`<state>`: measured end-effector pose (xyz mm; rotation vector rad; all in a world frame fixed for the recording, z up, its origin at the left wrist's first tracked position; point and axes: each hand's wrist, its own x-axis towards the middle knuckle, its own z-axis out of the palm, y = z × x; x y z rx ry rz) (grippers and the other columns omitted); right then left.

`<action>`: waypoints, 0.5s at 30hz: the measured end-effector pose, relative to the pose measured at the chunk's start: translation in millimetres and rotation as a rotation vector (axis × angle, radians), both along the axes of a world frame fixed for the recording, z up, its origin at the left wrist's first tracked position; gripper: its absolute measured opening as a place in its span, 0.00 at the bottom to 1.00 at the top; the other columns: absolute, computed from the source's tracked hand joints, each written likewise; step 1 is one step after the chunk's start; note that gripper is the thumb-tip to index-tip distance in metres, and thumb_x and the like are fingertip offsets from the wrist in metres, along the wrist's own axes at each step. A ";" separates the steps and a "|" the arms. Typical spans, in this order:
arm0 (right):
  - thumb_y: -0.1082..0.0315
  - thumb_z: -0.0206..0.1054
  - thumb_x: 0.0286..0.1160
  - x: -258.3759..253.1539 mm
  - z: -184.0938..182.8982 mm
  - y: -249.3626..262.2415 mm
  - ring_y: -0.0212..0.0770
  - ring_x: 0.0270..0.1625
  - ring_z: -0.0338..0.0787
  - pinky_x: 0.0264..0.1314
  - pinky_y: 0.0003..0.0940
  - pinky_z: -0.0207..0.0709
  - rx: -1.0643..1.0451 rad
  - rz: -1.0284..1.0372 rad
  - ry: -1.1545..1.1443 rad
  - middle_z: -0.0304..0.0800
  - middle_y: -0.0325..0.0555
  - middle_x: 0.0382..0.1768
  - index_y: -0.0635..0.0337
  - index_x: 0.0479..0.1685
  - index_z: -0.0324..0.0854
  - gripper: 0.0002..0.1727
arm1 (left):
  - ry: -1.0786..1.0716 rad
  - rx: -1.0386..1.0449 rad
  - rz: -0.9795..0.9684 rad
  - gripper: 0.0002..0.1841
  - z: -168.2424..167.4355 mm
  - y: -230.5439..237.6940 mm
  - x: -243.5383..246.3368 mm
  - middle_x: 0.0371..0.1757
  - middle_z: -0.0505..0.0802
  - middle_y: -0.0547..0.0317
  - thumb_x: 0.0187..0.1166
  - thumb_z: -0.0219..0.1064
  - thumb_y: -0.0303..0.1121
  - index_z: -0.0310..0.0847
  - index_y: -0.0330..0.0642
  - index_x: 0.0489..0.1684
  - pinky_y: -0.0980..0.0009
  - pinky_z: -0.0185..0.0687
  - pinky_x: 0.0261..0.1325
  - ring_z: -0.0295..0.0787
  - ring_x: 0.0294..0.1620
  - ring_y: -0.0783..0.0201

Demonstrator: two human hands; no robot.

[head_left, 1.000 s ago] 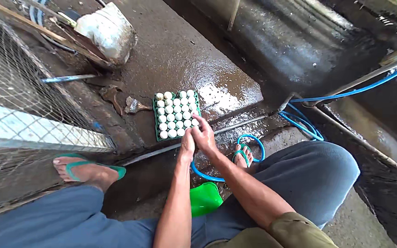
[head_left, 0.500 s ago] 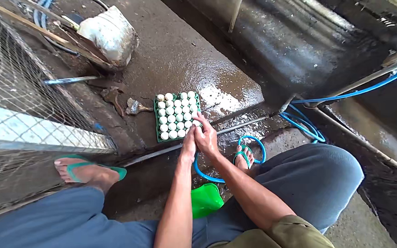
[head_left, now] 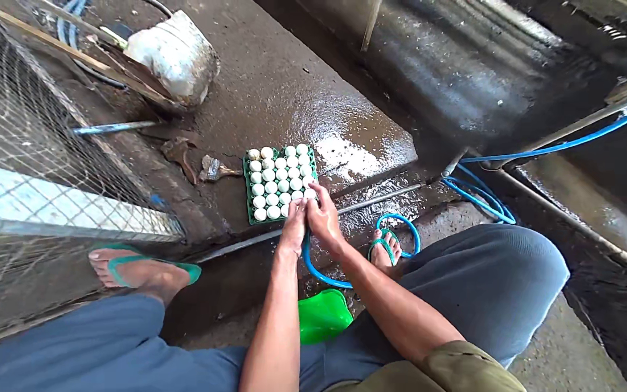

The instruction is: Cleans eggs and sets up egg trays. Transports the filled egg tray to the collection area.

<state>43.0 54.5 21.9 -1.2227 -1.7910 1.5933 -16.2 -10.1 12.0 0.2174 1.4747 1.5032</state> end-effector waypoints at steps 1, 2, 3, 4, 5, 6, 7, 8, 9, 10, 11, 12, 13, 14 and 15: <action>0.68 0.51 0.88 -0.1 -0.4 -1.6 0.47 0.84 0.74 0.82 0.54 0.70 0.079 0.026 -0.005 0.72 0.47 0.85 0.56 0.81 0.75 0.24 | 0.017 0.027 -0.009 0.23 2.0 -0.9 2.2 0.58 0.88 0.56 0.96 0.39 0.47 0.67 0.46 0.78 0.66 0.83 0.56 0.85 0.52 0.67; 0.68 0.53 0.87 -0.2 -1.4 0.9 0.47 0.84 0.75 0.82 0.55 0.70 0.088 0.020 -0.003 0.72 0.47 0.85 0.56 0.81 0.75 0.24 | 0.063 0.010 -0.013 0.25 5.2 0.3 5.6 0.54 0.88 0.56 0.96 0.35 0.48 0.69 0.46 0.77 0.67 0.83 0.51 0.85 0.48 0.68; 0.68 0.56 0.87 0.1 -2.3 5.7 0.49 0.79 0.79 0.76 0.56 0.74 0.021 -0.012 -0.001 0.75 0.49 0.83 0.55 0.82 0.73 0.25 | 0.134 -0.021 -0.012 0.26 6.0 2.6 9.6 0.45 0.87 0.57 0.97 0.33 0.47 0.72 0.44 0.72 0.71 0.80 0.37 0.82 0.35 0.69; 0.66 0.56 0.87 0.5 -4.6 10.1 0.52 0.72 0.83 0.69 0.57 0.78 -0.082 -0.054 -0.003 0.78 0.54 0.78 0.55 0.84 0.69 0.26 | 0.213 -0.050 -0.009 0.26 3.3 4.7 13.6 0.37 0.85 0.58 0.96 0.32 0.46 0.74 0.42 0.66 0.73 0.76 0.27 0.78 0.26 0.70; 0.65 0.56 0.88 1.2 -6.1 11.2 0.56 0.68 0.84 0.64 0.59 0.78 -0.144 -0.082 -0.023 0.79 0.58 0.76 0.55 0.85 0.65 0.27 | 0.288 -0.087 -0.003 0.26 1.3 5.9 16.6 0.39 0.86 0.55 0.96 0.33 0.45 0.76 0.40 0.64 0.71 0.79 0.31 0.81 0.30 0.69; 0.64 0.55 0.88 1.4 -5.6 7.8 0.57 0.67 0.85 0.64 0.60 0.79 -0.122 -0.081 -0.044 0.81 0.61 0.73 0.56 0.84 0.66 0.26 | 0.302 -0.091 -0.008 0.27 1.8 4.7 15.9 0.56 0.88 0.44 0.96 0.34 0.43 0.75 0.34 0.70 0.61 0.82 0.56 0.85 0.51 0.60; 0.65 0.56 0.87 1.4 -3.1 2.1 0.55 0.72 0.83 0.70 0.60 0.77 -0.057 -0.064 -0.042 0.81 0.59 0.74 0.57 0.81 0.71 0.24 | 0.296 -0.076 0.003 0.28 3.4 4.3 14.9 0.68 0.84 0.37 0.97 0.34 0.41 0.72 0.30 0.75 0.54 0.75 0.72 0.82 0.67 0.54; 0.67 0.55 0.86 3.2 -1.9 -2.7 0.50 0.82 0.76 0.80 0.57 0.71 0.004 -0.020 -0.016 0.75 0.52 0.82 0.56 0.80 0.75 0.24 | 0.273 -0.068 0.006 0.29 6.2 2.3 14.1 0.75 0.80 0.35 0.97 0.34 0.42 0.68 0.28 0.79 0.53 0.69 0.79 0.77 0.75 0.52; 0.68 0.56 0.84 4.2 -3.9 -3.7 0.47 0.85 0.72 0.83 0.56 0.68 0.035 0.008 0.021 0.71 0.48 0.85 0.55 0.78 0.78 0.24 | 0.255 -0.089 -0.008 0.30 9.9 -0.1 13.1 0.73 0.81 0.37 0.97 0.32 0.45 0.69 0.29 0.79 0.54 0.71 0.76 0.78 0.72 0.54; 0.69 0.58 0.82 4.0 -6.9 0.4 0.46 0.83 0.75 0.80 0.55 0.71 0.006 0.012 0.041 0.72 0.47 0.85 0.54 0.79 0.77 0.25 | 0.242 -0.126 -0.039 0.31 12.2 -2.2 11.1 0.67 0.85 0.41 0.97 0.32 0.48 0.72 0.34 0.77 0.57 0.78 0.66 0.83 0.63 0.58; 0.70 0.59 0.81 2.3 -10.2 7.4 0.49 0.76 0.81 0.72 0.56 0.77 -0.085 -0.009 0.051 0.75 0.50 0.82 0.53 0.82 0.73 0.28 | 0.223 -0.151 -0.053 0.30 11.8 -2.5 9.8 0.52 0.89 0.49 0.97 0.32 0.49 0.78 0.38 0.69 0.64 0.83 0.46 0.85 0.45 0.64; 0.70 0.60 0.81 0.6 -14.1 15.5 0.53 0.71 0.84 0.66 0.57 0.79 -0.198 -0.036 0.043 0.76 0.53 0.80 0.52 0.85 0.67 0.30 | 0.178 -0.135 -0.039 0.28 8.6 -0.9 10.4 0.31 0.85 0.58 0.96 0.33 0.49 0.80 0.41 0.55 0.74 0.74 0.23 0.77 0.22 0.71; 0.69 0.61 0.82 0.2 -18.4 22.2 0.55 0.67 0.85 0.62 0.58 0.80 -0.291 -0.063 0.021 0.77 0.57 0.78 0.52 0.87 0.63 0.32 | 0.084 -0.072 -0.044 0.27 5.8 -0.4 9.7 0.22 0.81 0.61 0.96 0.33 0.47 0.79 0.41 0.50 0.77 0.66 0.14 0.69 0.13 0.73; 0.67 0.62 0.83 1.8 -20.8 26.6 0.56 0.65 0.86 0.60 0.58 0.81 -0.353 -0.104 -0.002 0.79 0.59 0.74 0.53 0.87 0.62 0.32 | 0.006 -0.020 -0.053 0.25 4.0 -0.2 8.8 0.20 0.80 0.62 0.96 0.34 0.45 0.77 0.41 0.50 0.79 0.63 0.11 0.66 0.10 0.73; 0.65 0.62 0.84 5.0 -21.0 29.5 0.56 0.62 0.86 0.60 0.57 0.80 -0.390 -0.152 -0.015 0.81 0.61 0.70 0.54 0.87 0.63 0.31 | -0.048 0.011 -0.066 0.22 3.0 -0.5 7.1 0.20 0.80 0.62 0.96 0.35 0.44 0.74 0.42 0.55 0.80 0.62 0.11 0.65 0.09 0.74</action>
